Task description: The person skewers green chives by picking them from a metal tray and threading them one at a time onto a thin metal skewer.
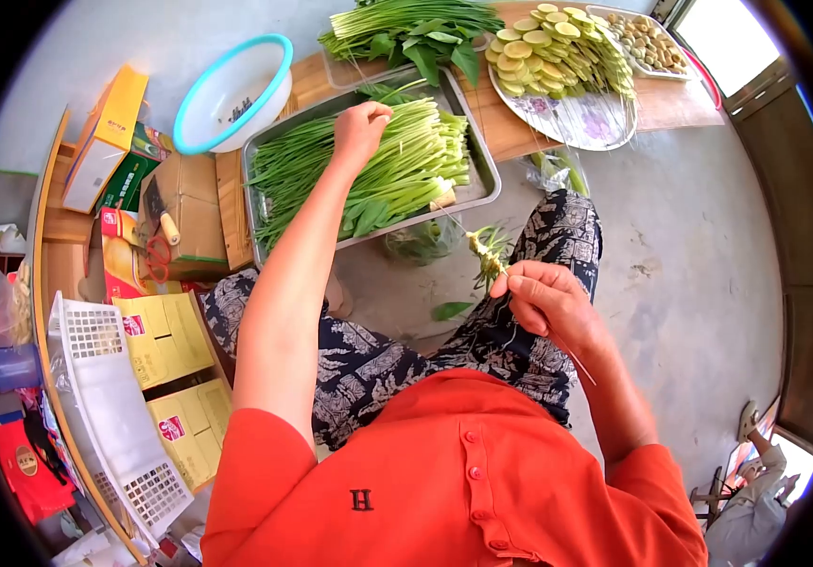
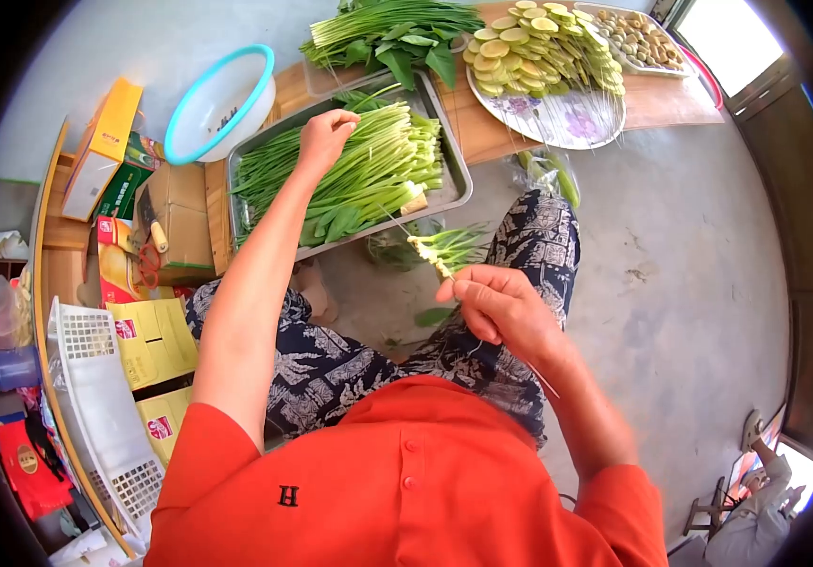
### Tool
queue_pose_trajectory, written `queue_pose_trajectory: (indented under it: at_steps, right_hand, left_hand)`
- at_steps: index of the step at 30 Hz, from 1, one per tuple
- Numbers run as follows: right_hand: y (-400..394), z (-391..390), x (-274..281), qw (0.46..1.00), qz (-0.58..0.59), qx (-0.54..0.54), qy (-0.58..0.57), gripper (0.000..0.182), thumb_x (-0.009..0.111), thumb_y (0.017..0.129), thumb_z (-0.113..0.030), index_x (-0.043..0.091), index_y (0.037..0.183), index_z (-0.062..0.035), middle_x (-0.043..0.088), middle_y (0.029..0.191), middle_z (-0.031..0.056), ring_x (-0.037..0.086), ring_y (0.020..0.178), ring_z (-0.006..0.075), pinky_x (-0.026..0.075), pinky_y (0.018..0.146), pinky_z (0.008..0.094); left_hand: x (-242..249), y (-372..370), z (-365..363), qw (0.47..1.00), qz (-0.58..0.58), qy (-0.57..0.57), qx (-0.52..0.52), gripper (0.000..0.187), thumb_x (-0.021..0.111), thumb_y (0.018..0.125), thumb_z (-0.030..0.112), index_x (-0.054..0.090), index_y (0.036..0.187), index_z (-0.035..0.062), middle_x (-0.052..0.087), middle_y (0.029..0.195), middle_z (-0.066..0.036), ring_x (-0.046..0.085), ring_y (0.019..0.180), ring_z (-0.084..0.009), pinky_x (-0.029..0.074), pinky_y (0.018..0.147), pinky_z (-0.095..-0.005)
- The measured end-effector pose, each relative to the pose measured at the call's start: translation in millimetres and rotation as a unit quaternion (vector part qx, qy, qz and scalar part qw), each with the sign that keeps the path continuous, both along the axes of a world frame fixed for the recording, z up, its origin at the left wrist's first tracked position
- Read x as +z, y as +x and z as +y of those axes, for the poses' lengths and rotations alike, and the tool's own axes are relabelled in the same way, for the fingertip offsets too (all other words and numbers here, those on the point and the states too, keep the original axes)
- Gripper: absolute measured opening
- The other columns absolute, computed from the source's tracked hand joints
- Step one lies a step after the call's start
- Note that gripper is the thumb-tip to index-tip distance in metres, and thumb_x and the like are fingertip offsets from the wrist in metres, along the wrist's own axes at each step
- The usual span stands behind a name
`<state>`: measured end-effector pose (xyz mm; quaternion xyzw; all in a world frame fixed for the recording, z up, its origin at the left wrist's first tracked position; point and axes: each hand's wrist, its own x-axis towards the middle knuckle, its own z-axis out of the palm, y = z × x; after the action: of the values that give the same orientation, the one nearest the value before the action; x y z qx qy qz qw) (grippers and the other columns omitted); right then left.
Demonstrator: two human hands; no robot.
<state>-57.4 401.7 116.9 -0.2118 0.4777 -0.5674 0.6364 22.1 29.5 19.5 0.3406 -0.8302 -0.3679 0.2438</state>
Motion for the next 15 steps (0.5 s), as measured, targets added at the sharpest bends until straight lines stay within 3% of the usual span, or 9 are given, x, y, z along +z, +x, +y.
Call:
queue_pose_trajectory:
  at_steps: [2,4,5,11,15]
  right_hand:
    - [-2.0,3.0,-1.8,1.0,-0.008,-0.01,0.004,0.021,0.047,0.097,-0.014,0.062,0.095,0.0015,0.04,0.051,-0.0042,0.033,0.043,0.0038,0.025,0.043,0.0187]
    - [-2.3,5.5,-3.2,1.0,-0.01,-0.017,0.004,0.022,0.047,0.097,-0.014,0.062,0.095,0.0014,0.041,0.051,-0.0041,0.034,0.044,0.0037,0.026,0.043,0.0187]
    - [-2.5,6.3,-5.6,1.0,-0.016,-0.021,0.004,0.022,0.047,0.097,-0.014,0.063,0.095,0.0011,0.042,0.051,-0.004,0.034,0.044,0.0036,0.026,0.043,0.0187]
    - [-1.0,5.3,-12.3,1.0,-0.02,-0.012,0.019,0.021,0.047,0.097,-0.013,0.064,0.096,0.0008,0.042,0.051,-0.0043,0.034,0.044,0.0029,0.026,0.043,0.0187]
    - [-0.6,4.8,-14.5,0.999,-0.012,-0.001,0.031,0.022,0.048,0.097,-0.014,0.064,0.096,0.0,0.041,0.052,-0.0047,0.034,0.044,0.0027,0.027,0.043,0.0187]
  left_hand:
    - [-12.4,-17.6,-2.5,0.999,-0.024,-0.041,0.014,0.019,0.067,0.079,0.016,0.07,0.098,0.0115,0.069,0.091,-0.009,0.066,0.081,-0.0241,0.051,0.073,-0.0345]
    - [-25.9,-34.2,-11.8,0.975,-0.101,-0.197,0.003,0.027,0.068,0.078,0.016,0.067,0.105,0.012,0.067,0.103,-0.012,0.064,0.093,-0.0273,0.05,0.082,-0.0368]
    - [-23.4,-38.6,-10.2,0.974,-0.137,-0.179,-0.007,0.03,0.068,0.078,0.017,0.066,0.108,0.0132,0.064,0.109,-0.012,0.059,0.101,-0.0332,0.048,0.087,-0.0416]
    - [-33.7,-52.1,-6.7,0.935,-0.225,-0.273,-0.002,0.03,0.073,0.074,0.017,0.067,0.104,0.0132,0.062,0.1,-0.012,0.058,0.098,-0.0314,0.047,0.084,-0.0421]
    - [-27.1,-44.1,-11.9,0.962,-0.186,-0.198,-0.014,0.02,0.074,0.073,0.016,0.07,0.092,0.0116,0.061,0.097,-0.01,0.056,0.097,-0.03,0.046,0.082,-0.0414]
